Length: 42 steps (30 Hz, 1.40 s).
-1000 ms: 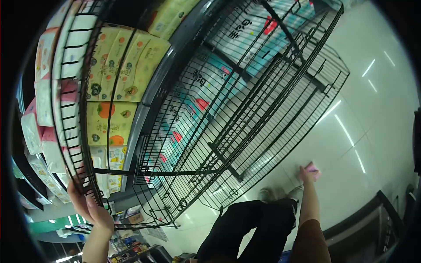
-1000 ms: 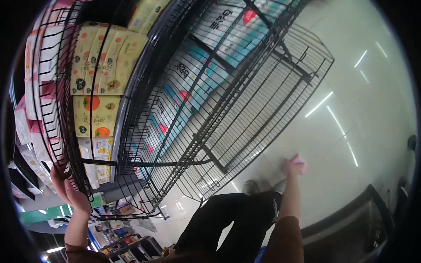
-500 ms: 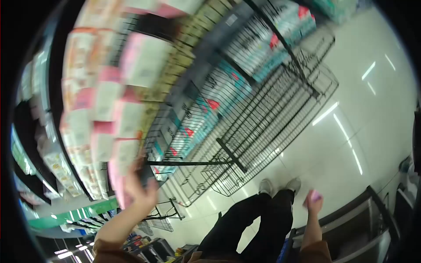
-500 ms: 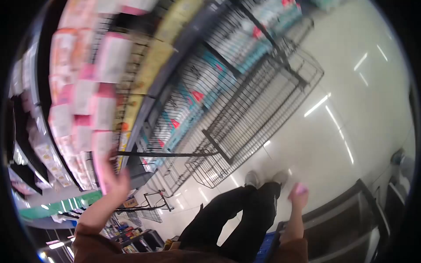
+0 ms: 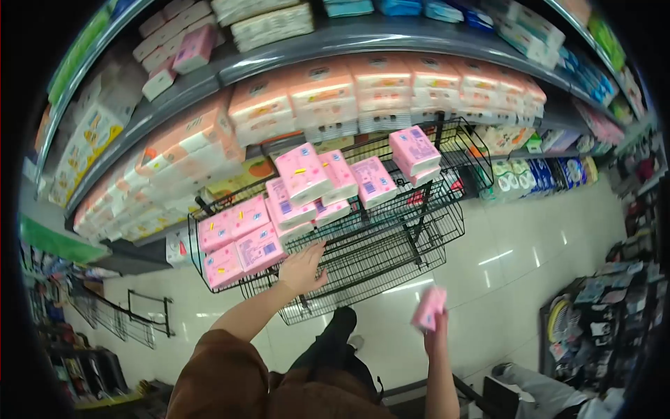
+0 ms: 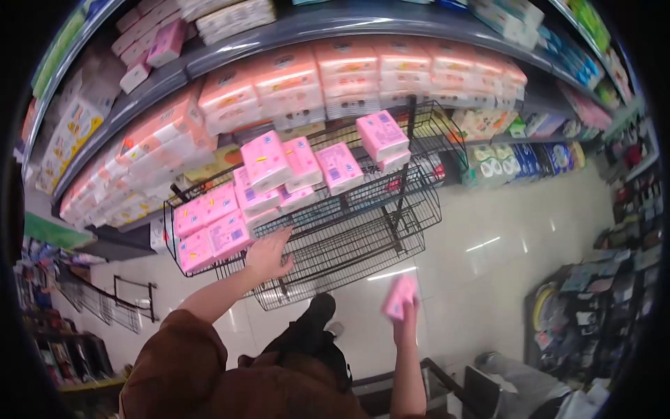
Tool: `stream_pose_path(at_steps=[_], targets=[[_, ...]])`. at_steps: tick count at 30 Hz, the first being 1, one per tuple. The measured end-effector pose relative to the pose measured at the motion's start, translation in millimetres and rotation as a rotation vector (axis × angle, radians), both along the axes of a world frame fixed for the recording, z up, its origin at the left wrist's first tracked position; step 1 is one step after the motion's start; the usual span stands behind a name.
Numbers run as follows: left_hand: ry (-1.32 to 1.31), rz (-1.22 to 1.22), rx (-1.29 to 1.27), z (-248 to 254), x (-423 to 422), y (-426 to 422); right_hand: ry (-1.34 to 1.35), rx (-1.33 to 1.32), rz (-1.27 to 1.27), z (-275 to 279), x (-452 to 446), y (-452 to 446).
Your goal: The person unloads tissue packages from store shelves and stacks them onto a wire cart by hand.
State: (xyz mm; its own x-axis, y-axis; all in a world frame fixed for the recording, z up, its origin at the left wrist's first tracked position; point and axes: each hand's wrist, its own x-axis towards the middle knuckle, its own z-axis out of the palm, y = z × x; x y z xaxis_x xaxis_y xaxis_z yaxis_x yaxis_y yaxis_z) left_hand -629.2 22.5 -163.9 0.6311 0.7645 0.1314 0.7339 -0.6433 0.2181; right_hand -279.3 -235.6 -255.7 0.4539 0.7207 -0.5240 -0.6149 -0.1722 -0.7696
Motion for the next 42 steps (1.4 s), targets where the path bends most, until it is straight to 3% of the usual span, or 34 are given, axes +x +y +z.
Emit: stream_pose_path(at_steps=[2, 4, 6, 9, 10, 11, 12, 13, 14, 16, 19, 20, 22, 25, 29, 31, 34, 36, 38, 41, 42], targets=[[-0.033, -0.007, -0.029, -6, -6, -3, -0.408, 0.102, 0.24, 78, -8, 104], [-0.088, -0.029, 0.001, -2, -6, 0, -0.737, 0.262, 0.255, 138, -34, 201], [-0.087, -0.027, -0.092, 1, -7, 0, -1.429, 0.341, 0.167, 175, -54, 283], [-0.058, 0.038, -0.319, 12, -6, 7, -1.815, 0.209, 0.495, 163, -65, 367], [-0.041, 0.055, -0.372, 20, -6, 7, -1.761, 0.277, 0.529, 152, -67, 390], [-0.134, 0.018, -0.23, 6, -9, 5, -1.702, 0.327, 0.568, 139, -66, 397], [-0.223, -0.028, -0.083, -12, -14, 5, -1.869, 0.265, 0.564, 156, -73, 393], [-0.212, -0.023, -0.036, -15, -19, 1, -1.92, 0.456, 0.406, 163, -67, 395], [-0.209, -0.026, 0.012, -18, -19, 2, -1.634, 0.324, 0.339, 186, -70, 388], [-0.2, -0.027, 0.051, -19, -12, 2, -1.753, 0.414, 0.137, 194, -26, 391], [-0.15, -0.02, 0.037, -13, -15, 3, -1.476, 0.166, -0.036, 151, 74, 435], [-0.14, -0.014, 0.027, -13, -14, 1, -0.947, 0.236, -0.024, 128, 97, 453], [-0.113, -0.005, 0.012, -16, -12, 2, -0.435, 0.162, 0.506, 104, 144, 466], [-0.086, 0.022, -0.009, -15, -8, 2, -0.386, 0.164, 0.729, 111, 114, 456], [-0.048, 0.024, -0.105, 5, -6, 3, -0.321, 0.156, 0.673, 117, 45, 436], [-0.097, 0.025, -0.047, -1, -4, 5, -0.377, 0.092, 0.583, 95, 38, 432], [-0.124, 0.059, -0.012, -5, -2, 1, -0.273, 0.222, 0.485, 56, 58, 441], [-0.13, 0.085, -0.026, -3, 4, -2, -1.063, 0.193, 0.188, 71, 54, 421], [-0.128, 0.09, -0.056, 1, 1, -4, -1.229, 0.336, 0.118, 124, 26, 386], [-0.222, 0.07, 0.108, 18, -3, -14, -1.002, 0.368, 0.304, 128, -17, 331], [-0.232, 0.083, 0.124, 23, -9, -26, -0.789, 0.336, 0.537, 120, -26, 306]])
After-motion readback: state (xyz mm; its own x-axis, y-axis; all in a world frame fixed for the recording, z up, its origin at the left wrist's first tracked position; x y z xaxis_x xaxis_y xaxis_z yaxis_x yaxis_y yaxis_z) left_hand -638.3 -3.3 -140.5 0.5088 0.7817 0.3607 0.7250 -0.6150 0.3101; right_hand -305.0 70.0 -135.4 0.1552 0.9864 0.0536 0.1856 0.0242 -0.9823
